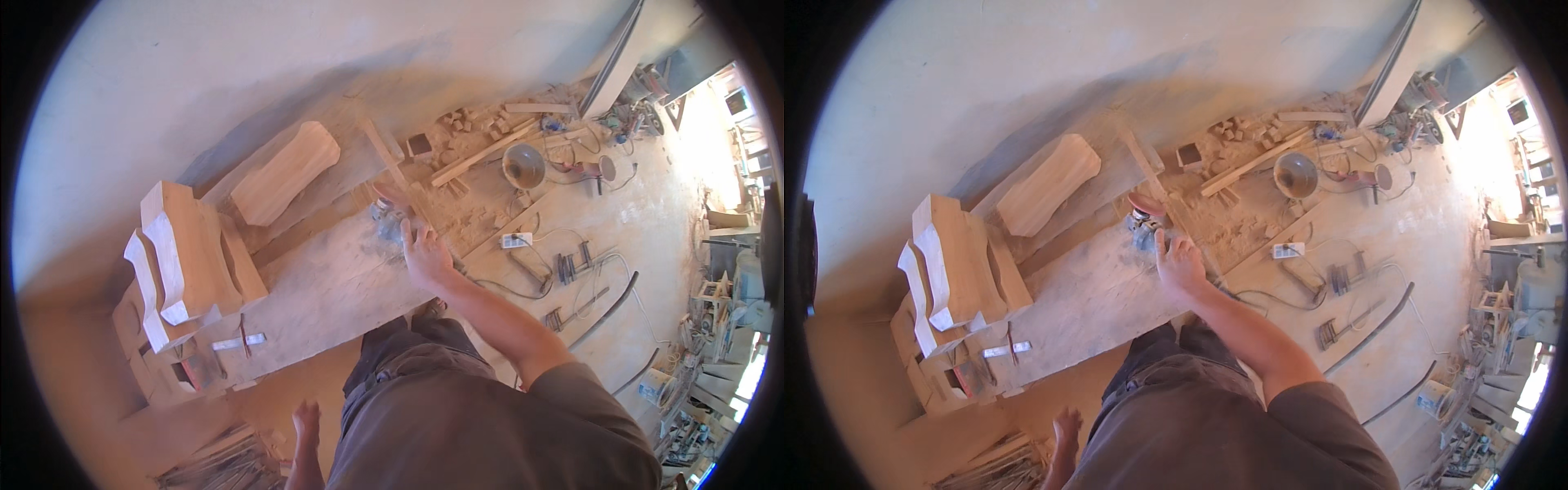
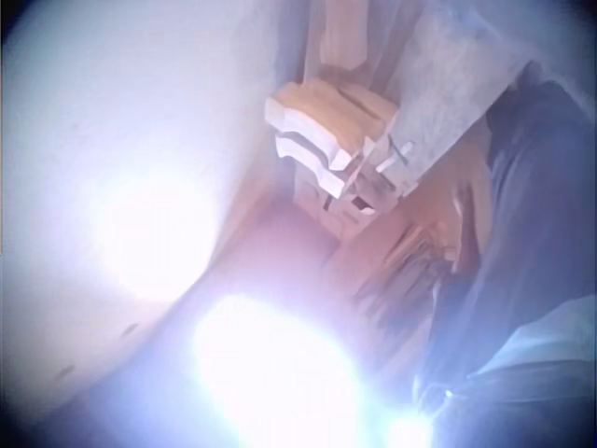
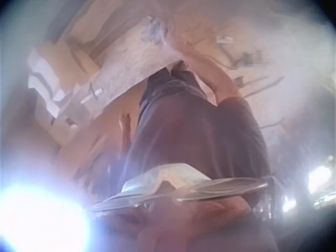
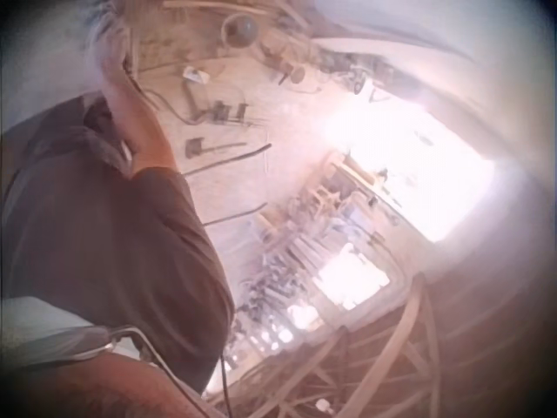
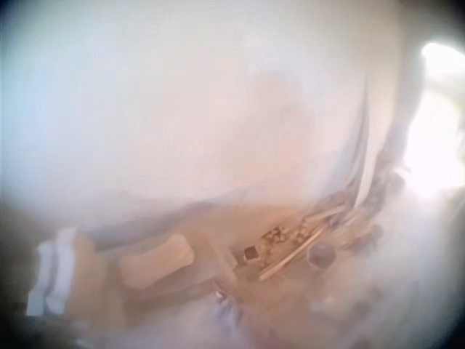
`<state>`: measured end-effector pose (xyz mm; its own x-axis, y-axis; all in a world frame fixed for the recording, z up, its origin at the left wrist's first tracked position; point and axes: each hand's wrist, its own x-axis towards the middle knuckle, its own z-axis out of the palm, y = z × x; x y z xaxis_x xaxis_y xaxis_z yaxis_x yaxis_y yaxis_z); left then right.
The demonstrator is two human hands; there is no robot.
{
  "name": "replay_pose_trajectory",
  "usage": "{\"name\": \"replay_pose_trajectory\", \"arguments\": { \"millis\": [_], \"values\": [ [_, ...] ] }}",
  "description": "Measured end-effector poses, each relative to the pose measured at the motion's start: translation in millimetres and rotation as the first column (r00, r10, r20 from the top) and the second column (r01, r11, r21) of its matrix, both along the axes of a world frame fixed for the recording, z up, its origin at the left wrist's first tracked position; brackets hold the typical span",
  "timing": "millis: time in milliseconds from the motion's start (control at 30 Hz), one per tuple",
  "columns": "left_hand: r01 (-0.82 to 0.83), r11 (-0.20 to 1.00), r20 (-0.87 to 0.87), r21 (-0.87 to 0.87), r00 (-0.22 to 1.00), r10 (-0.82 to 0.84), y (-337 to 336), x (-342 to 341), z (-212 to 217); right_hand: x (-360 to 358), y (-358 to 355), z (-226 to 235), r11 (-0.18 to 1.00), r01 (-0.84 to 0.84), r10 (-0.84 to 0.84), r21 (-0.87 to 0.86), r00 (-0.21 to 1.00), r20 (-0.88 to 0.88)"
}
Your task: The person uses an angle grinder to smooth and shape a wooden piece on a workbench. They mark the wood with a pencil and ruler, then continue grinding along the marked lines. The person handles the wood and tools directly without visible protective gear.
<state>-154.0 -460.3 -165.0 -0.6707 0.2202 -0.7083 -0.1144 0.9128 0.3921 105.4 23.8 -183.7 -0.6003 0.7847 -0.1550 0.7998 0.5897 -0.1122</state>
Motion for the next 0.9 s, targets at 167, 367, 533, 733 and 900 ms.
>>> {"name": "replay_pose_trajectory", "arguments": {
  "millis": [167, 367, 533, 733, 900],
  "values": [
    [-0.089, 0.944, 0.026, -0.318, 0.994, 0.103, -189.6, 64.1, 53.1, 33.1, -42.0, -37.9, 0.952, -0.242, 0.208, 0.189, 0.961, 0.184],
    [0.219, 0.936, 0.137, -0.275, 0.973, -0.187, -218.3, 92.5, 54.6, 31.8, -65.2, -31.6, 0.988, -0.154, 0.15, -0.034, 0.985, -0.085],
    [0.479, 0.877, -0.051, -0.041, 0.875, -0.481, -94.4, 2.6, 33.0, 30.0, -71.0, -27.7, 0.983, 0.073, -0.1, -0.168, 0.982, -0.16],
    [0.603, 0.766, -0.217, 0.222, 0.796, -0.565, 74.2, -76.2, 76.1, 49.0, -103.4, -39.2, 0.952, 0.304, -0.286, 0.024, 0.919, -0.272],
    [0.799, 0.525, -0.172, 0.293, 0.584, -0.793, 69.4, -159.1, -10.0, 90.5, -242.6, -30.6, 0.687, 0.726, -0.623, 0.035, 0.613, -0.486]
  ]
}}
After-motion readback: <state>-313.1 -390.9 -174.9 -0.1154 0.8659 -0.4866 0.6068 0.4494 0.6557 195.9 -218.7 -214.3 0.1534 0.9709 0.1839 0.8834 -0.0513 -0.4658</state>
